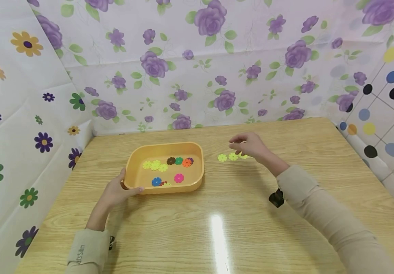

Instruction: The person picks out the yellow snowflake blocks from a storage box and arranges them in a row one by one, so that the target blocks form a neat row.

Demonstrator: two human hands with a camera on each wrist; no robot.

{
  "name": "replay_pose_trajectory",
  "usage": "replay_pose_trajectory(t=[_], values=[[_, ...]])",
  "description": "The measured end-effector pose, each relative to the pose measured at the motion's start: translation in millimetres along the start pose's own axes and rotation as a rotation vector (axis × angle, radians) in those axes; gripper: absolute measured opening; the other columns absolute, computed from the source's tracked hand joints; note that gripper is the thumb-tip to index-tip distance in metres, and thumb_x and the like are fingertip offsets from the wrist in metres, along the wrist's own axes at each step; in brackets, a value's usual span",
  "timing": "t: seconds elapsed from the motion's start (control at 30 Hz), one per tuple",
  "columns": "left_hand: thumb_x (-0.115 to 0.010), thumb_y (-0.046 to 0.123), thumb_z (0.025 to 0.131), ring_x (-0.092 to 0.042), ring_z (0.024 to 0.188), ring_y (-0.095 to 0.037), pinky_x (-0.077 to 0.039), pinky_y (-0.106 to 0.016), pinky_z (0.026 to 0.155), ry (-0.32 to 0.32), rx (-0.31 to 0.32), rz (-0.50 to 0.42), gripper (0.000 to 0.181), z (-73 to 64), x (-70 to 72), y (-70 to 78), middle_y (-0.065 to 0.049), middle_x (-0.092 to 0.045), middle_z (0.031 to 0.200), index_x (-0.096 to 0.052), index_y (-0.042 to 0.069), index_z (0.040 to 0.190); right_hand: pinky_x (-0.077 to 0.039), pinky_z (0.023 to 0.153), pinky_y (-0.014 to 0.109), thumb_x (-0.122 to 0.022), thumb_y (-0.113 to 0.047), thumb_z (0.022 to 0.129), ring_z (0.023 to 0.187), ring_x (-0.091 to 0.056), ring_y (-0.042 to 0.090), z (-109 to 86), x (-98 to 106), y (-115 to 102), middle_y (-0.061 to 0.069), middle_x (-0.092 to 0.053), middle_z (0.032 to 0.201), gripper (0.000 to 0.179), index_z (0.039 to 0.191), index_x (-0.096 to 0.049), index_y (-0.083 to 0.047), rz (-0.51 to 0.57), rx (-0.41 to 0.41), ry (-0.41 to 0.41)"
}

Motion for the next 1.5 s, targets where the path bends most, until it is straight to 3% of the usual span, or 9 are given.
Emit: replay_pose_trajectory(t=[0.53, 0.77, 1.07, 1.37, 1.5], values=[[-0.071, 0.04, 0.077, -0.04, 0.12, -0.04, -0.034, -0.049, 0.095, -0.001, -0.004, 0.002, 0.108, -0.3, -0.5, -0.3, -0.034, -0.025, 0.139, 0.002, -0.007, 0.142, -0.05, 0.062, 0.035, -0.065, -0.017, 0.085, 0.075, -0.063, 0.031, 11.5, -41.3, -29.7, 0.012, -0.06, 0.089, 0.027, 0.106, -0.065, -0.001, 0.021, 0.074, -0.031], [-0.071, 0.039, 0.078, -0.046, 0.115, -0.039, -0.037, -0.047, 0.092, -0.008, -0.004, -0.002, 0.108, -0.1, -1.0, 0.0, -0.035, -0.034, 0.134, 0.003, -0.007, 0.142, -0.05, 0.059, 0.032, -0.066, -0.017, 0.084, 0.074, -0.063, 0.03, 16.2, -62.5, -43.2, 0.011, -0.06, 0.086, 0.029, 0.107, -0.065, 0.0, 0.024, 0.103, -0.057], [-0.071, 0.041, 0.077, -0.043, 0.118, -0.039, -0.036, -0.047, 0.094, -0.006, -0.003, -0.008, 0.109, 0.3, -1.4, -0.4, -0.034, -0.027, 0.138, 0.003, -0.006, 0.142, -0.051, 0.061, 0.032, -0.069, -0.014, 0.082, 0.074, -0.062, 0.031, 22.3, -91.1, -52.3, 0.01, -0.06, 0.083, 0.027, 0.106, -0.065, -0.002, 0.06, 0.089, -0.091], [-0.071, 0.042, 0.077, -0.046, 0.115, -0.037, -0.038, -0.046, 0.092, -0.007, 0.001, -0.016, 0.11, 0.9, -2.3, -1.6, -0.033, -0.028, 0.138, 0.003, -0.005, 0.142, -0.05, 0.068, 0.042, -0.069, -0.014, 0.082, 0.077, -0.062, 0.033, 28.5, -122.1, -63.2, 0.008, -0.061, 0.08, 0.029, 0.108, -0.065, -0.001, 0.056, 0.096, -0.11], [-0.071, 0.042, 0.077, -0.045, 0.116, -0.039, -0.037, -0.047, 0.093, -0.004, 0.007, -0.009, 0.11, 0.4, -1.5, -2.7, -0.034, -0.03, 0.136, 0.003, -0.006, 0.142, -0.051, 0.062, 0.035, -0.07, -0.01, 0.08, 0.076, -0.062, 0.034, 31.6, -133.7, -69.2, 0.009, -0.061, 0.079, 0.029, 0.106, -0.065, 0.001, 0.057, 0.113, -0.1]])
Point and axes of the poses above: each hand's wrist, its own z-axis towards the middle knuckle, its own x-axis out of the back of the hand, y = z × x, the point moved 10 cm from there along z, towards the middle knuckle
